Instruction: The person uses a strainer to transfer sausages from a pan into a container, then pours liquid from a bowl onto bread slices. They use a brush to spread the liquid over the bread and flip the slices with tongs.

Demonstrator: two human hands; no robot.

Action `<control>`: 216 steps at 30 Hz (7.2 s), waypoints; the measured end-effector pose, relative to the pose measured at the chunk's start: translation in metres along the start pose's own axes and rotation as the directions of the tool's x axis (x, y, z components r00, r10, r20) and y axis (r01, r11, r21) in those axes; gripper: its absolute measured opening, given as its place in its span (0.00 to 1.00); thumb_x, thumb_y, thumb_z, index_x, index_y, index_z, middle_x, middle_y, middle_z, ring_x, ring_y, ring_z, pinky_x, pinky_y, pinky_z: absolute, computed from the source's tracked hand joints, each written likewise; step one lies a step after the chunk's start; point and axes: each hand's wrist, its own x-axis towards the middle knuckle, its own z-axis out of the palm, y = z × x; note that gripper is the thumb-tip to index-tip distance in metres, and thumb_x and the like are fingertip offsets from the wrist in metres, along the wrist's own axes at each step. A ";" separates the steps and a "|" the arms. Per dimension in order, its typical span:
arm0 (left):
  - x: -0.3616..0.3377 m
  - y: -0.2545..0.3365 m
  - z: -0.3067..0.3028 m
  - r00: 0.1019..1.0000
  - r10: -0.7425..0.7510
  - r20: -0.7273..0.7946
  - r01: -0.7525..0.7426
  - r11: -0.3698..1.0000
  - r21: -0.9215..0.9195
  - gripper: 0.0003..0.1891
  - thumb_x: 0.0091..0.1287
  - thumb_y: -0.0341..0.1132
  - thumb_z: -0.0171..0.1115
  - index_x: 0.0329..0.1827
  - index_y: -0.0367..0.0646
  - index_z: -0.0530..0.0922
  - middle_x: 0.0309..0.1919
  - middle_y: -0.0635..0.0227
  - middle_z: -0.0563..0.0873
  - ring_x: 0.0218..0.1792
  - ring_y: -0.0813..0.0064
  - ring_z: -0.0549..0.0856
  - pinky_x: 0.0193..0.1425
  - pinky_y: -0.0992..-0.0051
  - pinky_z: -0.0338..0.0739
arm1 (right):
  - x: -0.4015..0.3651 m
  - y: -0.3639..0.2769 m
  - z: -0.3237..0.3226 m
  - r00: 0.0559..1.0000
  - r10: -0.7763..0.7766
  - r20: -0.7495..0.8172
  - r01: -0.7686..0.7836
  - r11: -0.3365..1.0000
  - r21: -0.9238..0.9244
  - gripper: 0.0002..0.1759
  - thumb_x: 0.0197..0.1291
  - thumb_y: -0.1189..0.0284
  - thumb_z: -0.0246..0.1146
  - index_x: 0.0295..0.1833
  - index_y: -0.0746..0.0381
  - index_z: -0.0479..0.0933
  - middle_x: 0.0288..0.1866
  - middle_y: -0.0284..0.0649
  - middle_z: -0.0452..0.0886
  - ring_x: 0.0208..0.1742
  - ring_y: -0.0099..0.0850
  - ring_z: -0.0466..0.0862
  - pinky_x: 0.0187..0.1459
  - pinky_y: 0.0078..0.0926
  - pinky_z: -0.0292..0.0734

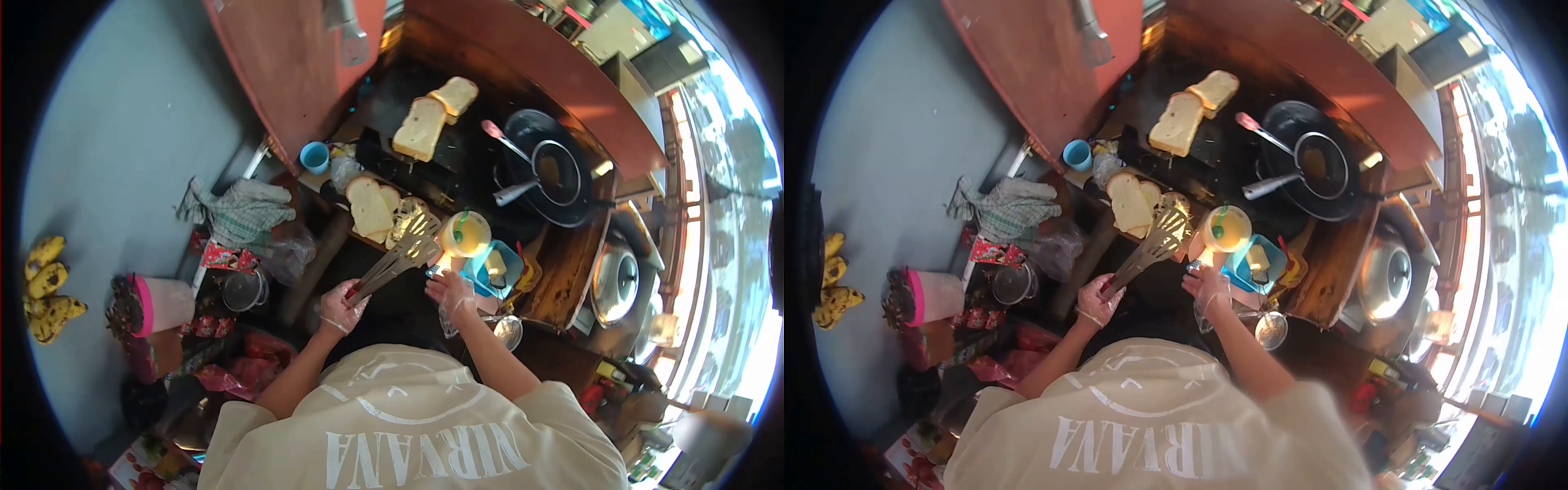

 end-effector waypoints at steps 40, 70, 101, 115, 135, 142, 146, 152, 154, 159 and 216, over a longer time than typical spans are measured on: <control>-0.156 -0.180 0.124 0.505 -0.862 -0.042 0.344 0.246 -0.906 0.08 0.67 0.24 0.63 0.47 0.34 0.79 0.34 0.70 0.83 0.33 0.84 0.80 0.38 0.82 0.75 | 0.170 -0.004 0.208 0.116 -0.703 0.702 0.531 -0.553 -0.642 0.13 0.58 0.78 0.73 0.47 0.73 0.84 0.36 0.46 0.89 0.37 0.28 0.88 0.42 0.21 0.83; -0.072 -0.032 -0.008 0.783 -0.565 -0.260 0.596 0.801 0.054 0.22 0.76 0.52 0.54 0.53 0.40 0.82 0.32 0.51 0.87 0.37 0.52 0.87 0.44 0.59 0.79 | -0.067 -0.049 0.067 0.598 -0.244 0.764 0.594 -0.505 -0.626 0.19 0.67 0.55 0.57 0.48 0.57 0.84 0.46 0.49 0.85 0.46 0.52 0.85 0.50 0.49 0.79; 0.439 0.069 -0.032 0.760 -0.463 0.457 0.425 0.885 0.191 0.23 0.72 0.58 0.59 0.31 0.46 0.74 0.15 0.71 0.75 0.11 0.80 0.69 0.13 0.75 0.59 | -0.040 -0.075 0.085 0.892 -0.451 0.047 0.288 0.485 -0.826 0.25 0.64 0.53 0.59 0.52 0.63 0.84 0.41 0.51 0.87 0.42 0.43 0.87 0.51 0.38 0.81; 0.460 0.056 -0.023 0.904 -0.251 0.345 0.108 0.917 0.384 0.29 0.71 0.63 0.56 0.25 0.45 0.73 0.13 0.71 0.73 0.11 0.78 0.71 0.13 0.72 0.62 | -0.074 -0.045 0.060 0.949 -0.310 -0.052 0.207 0.741 -0.639 0.26 0.66 0.55 0.64 0.54 0.69 0.83 0.35 0.44 0.88 0.26 0.30 0.87 0.34 0.28 0.83; 0.267 0.094 -0.068 0.984 0.148 0.095 -0.175 0.759 0.627 0.17 0.72 0.45 0.58 0.42 0.39 0.85 0.32 0.46 0.86 0.35 0.42 0.84 0.39 0.53 0.78 | -0.044 -0.094 0.112 0.605 -0.740 0.294 0.517 0.084 -0.852 0.17 0.66 0.60 0.57 0.47 0.60 0.83 0.51 0.49 0.84 0.54 0.48 0.83 0.57 0.43 0.77; 0.277 0.090 -0.065 0.991 0.091 0.094 -0.128 0.810 0.572 0.17 0.73 0.47 0.57 0.43 0.42 0.86 0.34 0.45 0.86 0.37 0.42 0.85 0.42 0.52 0.78 | 0.039 -0.174 0.201 0.562 -0.791 0.243 0.493 0.085 -0.866 0.17 0.63 0.66 0.60 0.55 0.59 0.81 0.56 0.50 0.81 0.56 0.50 0.83 0.59 0.45 0.78; 0.275 0.088 -0.064 0.987 -0.073 0.145 -0.026 0.807 0.591 0.17 0.73 0.47 0.56 0.44 0.43 0.86 0.33 0.46 0.86 0.37 0.42 0.85 0.42 0.53 0.78 | 0.055 -0.180 0.207 0.681 -0.699 0.216 0.397 0.105 -0.912 0.19 0.61 0.66 0.61 0.56 0.59 0.81 0.56 0.50 0.82 0.57 0.50 0.83 0.59 0.45 0.78; 0.282 0.048 -0.061 0.958 -0.217 0.187 0.129 0.909 0.396 0.20 0.74 0.49 0.56 0.46 0.41 0.86 0.28 0.51 0.86 0.32 0.52 0.86 0.38 0.58 0.77 | 0.052 -0.179 0.207 0.698 -0.677 0.235 0.400 0.096 -0.912 0.20 0.60 0.66 0.61 0.57 0.59 0.81 0.58 0.50 0.81 0.57 0.50 0.83 0.60 0.44 0.78; 0.285 0.035 -0.062 0.943 -0.260 0.208 0.182 0.926 0.331 0.21 0.74 0.50 0.57 0.46 0.40 0.86 0.25 0.54 0.86 0.29 0.58 0.86 0.36 0.61 0.77 | 0.050 -0.180 0.208 0.687 -0.690 0.228 0.420 0.122 -0.899 0.21 0.59 0.66 0.60 0.57 0.59 0.81 0.58 0.50 0.81 0.57 0.50 0.83 0.60 0.44 0.78; 0.286 0.029 -0.067 0.921 -0.271 0.280 0.190 0.940 0.283 0.21 0.73 0.47 0.60 0.48 0.35 0.86 0.20 0.65 0.82 0.20 0.75 0.79 0.29 0.69 0.73 | 0.056 -0.180 0.208 0.663 -0.714 0.225 0.421 0.107 -0.901 0.22 0.58 0.65 0.60 0.58 0.59 0.81 0.59 0.49 0.81 0.57 0.50 0.83 0.60 0.44 0.77; 0.314 0.027 -0.099 0.746 -0.562 0.358 0.603 0.798 -0.004 0.22 0.72 0.51 0.64 0.23 0.47 0.75 0.16 0.74 0.76 0.10 0.83 0.70 0.11 0.80 0.58 | 0.067 -0.115 0.120 0.805 -0.504 -0.314 0.384 0.845 -0.372 0.12 0.58 0.64 0.71 0.41 0.61 0.85 0.31 0.35 0.84 0.31 0.25 0.80 0.30 0.27 0.73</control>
